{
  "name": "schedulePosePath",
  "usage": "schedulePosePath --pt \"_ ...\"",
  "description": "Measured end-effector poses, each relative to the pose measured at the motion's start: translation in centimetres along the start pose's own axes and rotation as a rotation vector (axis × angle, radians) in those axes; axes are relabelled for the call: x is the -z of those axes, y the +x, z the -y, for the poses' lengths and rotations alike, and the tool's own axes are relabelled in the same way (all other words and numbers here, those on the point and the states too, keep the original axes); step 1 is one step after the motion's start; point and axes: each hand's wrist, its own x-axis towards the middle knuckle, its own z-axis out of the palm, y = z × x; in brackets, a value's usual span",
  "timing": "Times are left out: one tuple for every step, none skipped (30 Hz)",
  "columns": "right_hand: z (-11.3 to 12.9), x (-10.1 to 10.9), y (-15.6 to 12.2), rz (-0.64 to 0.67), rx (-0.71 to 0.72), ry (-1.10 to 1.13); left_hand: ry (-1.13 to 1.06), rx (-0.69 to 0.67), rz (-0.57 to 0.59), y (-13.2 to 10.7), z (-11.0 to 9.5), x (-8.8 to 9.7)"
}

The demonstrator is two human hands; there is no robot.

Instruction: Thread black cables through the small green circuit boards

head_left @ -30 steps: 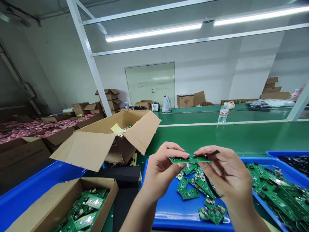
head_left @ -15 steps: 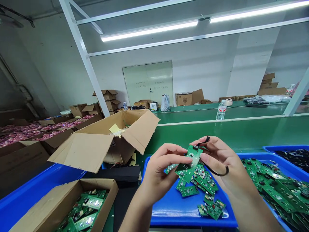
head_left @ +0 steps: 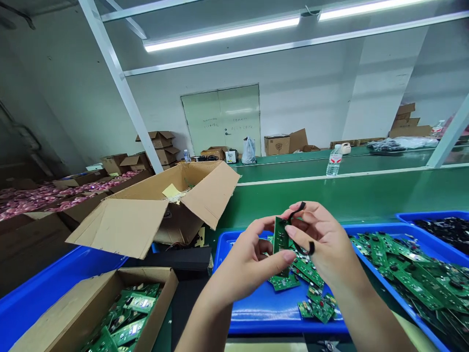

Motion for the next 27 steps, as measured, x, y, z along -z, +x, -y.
schedulePosePath --pt "0.0 -0.1 -0.1 -0.008 0.030 -0.028 0.003 0.020 0.017 0.1 0.0 -0.1" --pt "0.1 -0.1 -0.1 -0.023 0.060 -0.062 -0.004 0.027 0.027 0.2 0.0 -0.2" --pt "0.2 -0.1 -0.2 -0.040 0.086 -0.098 -0.017 0.024 0.032 0.3 -0.1 -0.2" --pt "0.3 0.0 -0.2 -0.055 0.108 -0.134 -0.034 0.018 0.029 0.4 -0.1 -0.2" --pt "0.4 0.2 -0.2 -0.067 0.125 -0.167 -0.050 0.008 0.020 0.5 -0.1 -0.1" --pt "0.5 0.3 -0.2 -0.071 0.138 -0.198 -0.063 -0.003 0.002 0.6 -0.2 0.0" --pt "0.6 0.5 -0.2 -0.069 0.147 -0.228 -0.073 -0.017 -0.023 0.6 -0.3 0.2" --pt "0.7 0.6 -0.2 -0.059 0.151 -0.255 -0.081 -0.032 -0.051 0.6 -0.3 0.3" --pt "0.8 0.8 -0.2 -0.046 0.149 -0.282 -0.091 -0.048 -0.078 0.6 -0.3 0.4" --pt "0.8 0.8 -0.2 -0.031 0.142 -0.308 -0.104 -0.063 -0.097 0.6 -0.3 0.5" --pt "0.8 0.8 -0.3 -0.017 0.131 -0.336 -0.117 -0.075 -0.108 0.7 -0.3 0.5" --pt "0.7 0.8 -0.3 -0.002 0.121 -0.367 -0.131 -0.080 -0.113 0.7 -0.3 0.5" --pt "0.7 0.7 -0.4 0.013 0.115 -0.401 -0.144 -0.080 -0.111 0.7 -0.2 0.4" --pt "0.6 0.7 -0.5 0.026 0.118 -0.439 -0.155 -0.073 -0.107 0.7 -0.2 0.4" --pt "0.6 0.6 -0.5 0.037 0.129 -0.479 -0.163 -0.061 -0.104 0.8 -0.2 0.3" --pt "0.7 0.6 -0.6 0.043 0.149 -0.519 -0.167 -0.046 -0.103 0.8 -0.2 0.2" --pt "0.7 0.6 -0.7 0.047 0.175 -0.559 -0.169 -0.028 -0.105 0.8 -0.2 0.1" --pt "0.8 0.6 -0.8 0.049 0.203 -0.600 -0.168 -0.011 -0.107 0.7 -0.3 0.1" --pt "0.9 0.7 -0.8 0.050 0.224 -0.641 -0.164 0.004 -0.108 0.7 -0.3 0.1" --pt "1.0 0.8 -0.9 0.057 0.233 -0.680 -0.158 0.013 -0.106 0.7 -0.3 0.0" --pt "1.0 0.8 -1.0 0.079 0.231 -0.715 -0.148 0.018 -0.103 0.7 -0.3 0.0" --pt "1.1 0.9 -1.0 0.117 0.221 -0.741 -0.136 0.016 -0.098 0.6 -0.3 0.0" --pt "1.2 1.0 -1.1 0.166 0.206 -0.756 -0.119 0.009 -0.092 0.6 -0.3 0.0" --pt "1.2 1.0 -1.1 0.209 0.196 -0.759 -0.101 0.000 -0.085 0.6 -0.3 0.0" --pt "1.3 1.0 -1.1 0.237 0.193 -0.753 -0.084 -0.006 -0.082 0.6 -0.3 0.0" --pt "1.4 1.0 -1.2 0.241 0.201 -0.742 -0.068 -0.007 -0.082 0.7 -0.3 0.0" --pt "1.4 1.0 -1.2 0.227 0.210 -0.730 -0.050 -0.003 -0.084 0.7 -0.3 0.0"
